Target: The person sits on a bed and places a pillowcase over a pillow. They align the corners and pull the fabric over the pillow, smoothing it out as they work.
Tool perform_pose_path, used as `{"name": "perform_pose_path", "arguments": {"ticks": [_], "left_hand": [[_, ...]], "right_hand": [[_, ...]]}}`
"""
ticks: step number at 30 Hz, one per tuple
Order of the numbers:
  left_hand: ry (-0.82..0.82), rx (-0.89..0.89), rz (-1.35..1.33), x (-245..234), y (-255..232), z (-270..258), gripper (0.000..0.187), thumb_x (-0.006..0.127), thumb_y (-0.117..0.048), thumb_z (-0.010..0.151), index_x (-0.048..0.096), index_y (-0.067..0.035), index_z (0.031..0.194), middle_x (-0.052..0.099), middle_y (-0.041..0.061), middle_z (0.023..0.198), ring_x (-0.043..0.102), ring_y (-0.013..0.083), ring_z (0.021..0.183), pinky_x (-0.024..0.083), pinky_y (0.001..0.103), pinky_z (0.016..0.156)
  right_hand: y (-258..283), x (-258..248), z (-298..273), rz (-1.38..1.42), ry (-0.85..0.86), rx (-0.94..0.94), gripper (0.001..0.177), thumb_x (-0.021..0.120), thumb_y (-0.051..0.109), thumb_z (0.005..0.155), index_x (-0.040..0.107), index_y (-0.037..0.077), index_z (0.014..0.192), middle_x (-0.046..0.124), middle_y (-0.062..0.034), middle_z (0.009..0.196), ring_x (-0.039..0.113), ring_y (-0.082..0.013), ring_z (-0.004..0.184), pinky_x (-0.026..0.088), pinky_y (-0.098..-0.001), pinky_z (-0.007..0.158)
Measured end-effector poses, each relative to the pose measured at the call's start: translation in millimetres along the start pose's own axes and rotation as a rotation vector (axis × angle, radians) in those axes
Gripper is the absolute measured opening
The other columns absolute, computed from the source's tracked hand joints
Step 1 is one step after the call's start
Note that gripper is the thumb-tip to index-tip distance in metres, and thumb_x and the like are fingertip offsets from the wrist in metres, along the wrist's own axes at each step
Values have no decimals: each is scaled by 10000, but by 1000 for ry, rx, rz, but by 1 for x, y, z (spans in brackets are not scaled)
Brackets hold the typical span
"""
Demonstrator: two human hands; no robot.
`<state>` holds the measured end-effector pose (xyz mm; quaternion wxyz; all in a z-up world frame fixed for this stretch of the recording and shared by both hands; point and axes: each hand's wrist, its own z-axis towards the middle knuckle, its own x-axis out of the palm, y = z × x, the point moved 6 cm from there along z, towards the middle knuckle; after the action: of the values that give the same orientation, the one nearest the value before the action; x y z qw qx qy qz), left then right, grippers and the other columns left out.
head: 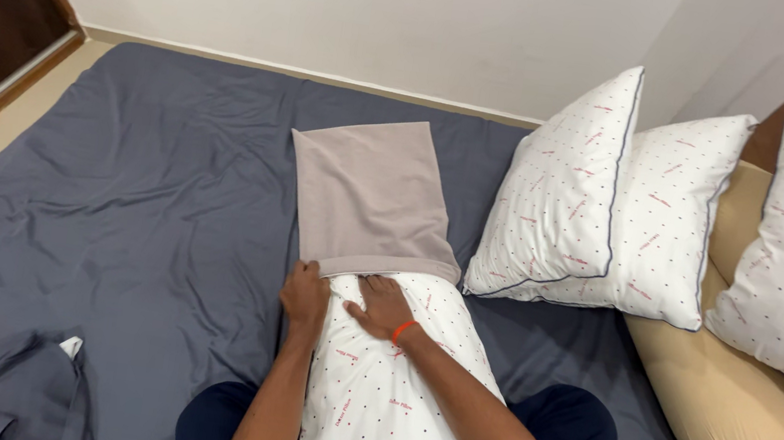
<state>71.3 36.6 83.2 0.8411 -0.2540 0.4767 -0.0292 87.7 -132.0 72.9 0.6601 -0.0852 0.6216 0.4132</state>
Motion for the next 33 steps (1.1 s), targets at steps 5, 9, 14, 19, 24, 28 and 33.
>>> {"name": "perform_pose_path", "arguments": {"ticks": [5, 9, 14, 19, 24, 28, 33], "left_hand": [[23, 181, -174, -10, -18, -21, 136, 718, -113, 764, 733, -42, 879, 685, 118, 943, 671, 341, 894, 543, 462, 781], [74, 127, -249, -34, 0, -55, 159, 726, -76, 765, 754, -27, 913, 706, 110, 915, 662, 315, 872, 528, 436, 818], [48, 294, -307, -61, -15, -74, 137, 710, -46, 763, 744, -19, 893, 714, 92, 930, 658, 282, 897, 483, 411, 867], [82, 321, -343, -66, -25, -71, 148, 708, -34, 774, 731, -32, 920, 712, 86, 951, 659, 289, 924, 477, 412, 853], [157, 311, -409, -62, -21, -66, 140, 699, -16, 835, 701, -17, 975, 701, 115, 991, 662, 320, 940, 515, 415, 845], [246, 198, -550, -48, -9, -62, 170, 666, 30, 844, 670, 16, 1014, 689, 145, 1048, 688, 324, 921, 552, 381, 800], [255, 86, -642, -12, 28, -59, 266, 605, 126, 803, 689, 2, 1023, 711, 119, 1039, 724, 262, 909, 574, 343, 834]], "right_hand": [[2, -2, 2, -70, -54, -43, 656, 587, 450, 967, 556, -84, 1346, 528, -294, 1386, 449, -456, 1316, 292, -534, 1098], [-34, -5, -11, 21, 27, 151, 395, 572, 401, 994, 695, 91, 1207, 691, -145, 1263, 630, -325, 1196, 487, -427, 1048], [-95, -32, -24, -258, -261, 221, 219, 640, 199, 865, 653, 56, 1030, 635, -131, 1025, 650, -323, 960, 532, -439, 825], [-133, -68, -58, -203, -374, 272, 173, 663, 75, 774, 694, 56, 943, 655, -133, 969, 648, -356, 925, 526, -465, 809], [-136, -81, -92, 65, -458, 182, 151, 698, 44, 823, 739, 13, 966, 714, -160, 969, 673, -369, 945, 524, -430, 865], [-155, -71, -107, 296, -293, 449, 117, 707, 58, 907, 722, 0, 1007, 736, -165, 969, 719, -328, 925, 541, -356, 829], [-168, -67, -110, 544, -377, 413, 289, 581, -151, 864, 685, -11, 1094, 724, -113, 1016, 684, -202, 917, 546, -313, 870]]}}
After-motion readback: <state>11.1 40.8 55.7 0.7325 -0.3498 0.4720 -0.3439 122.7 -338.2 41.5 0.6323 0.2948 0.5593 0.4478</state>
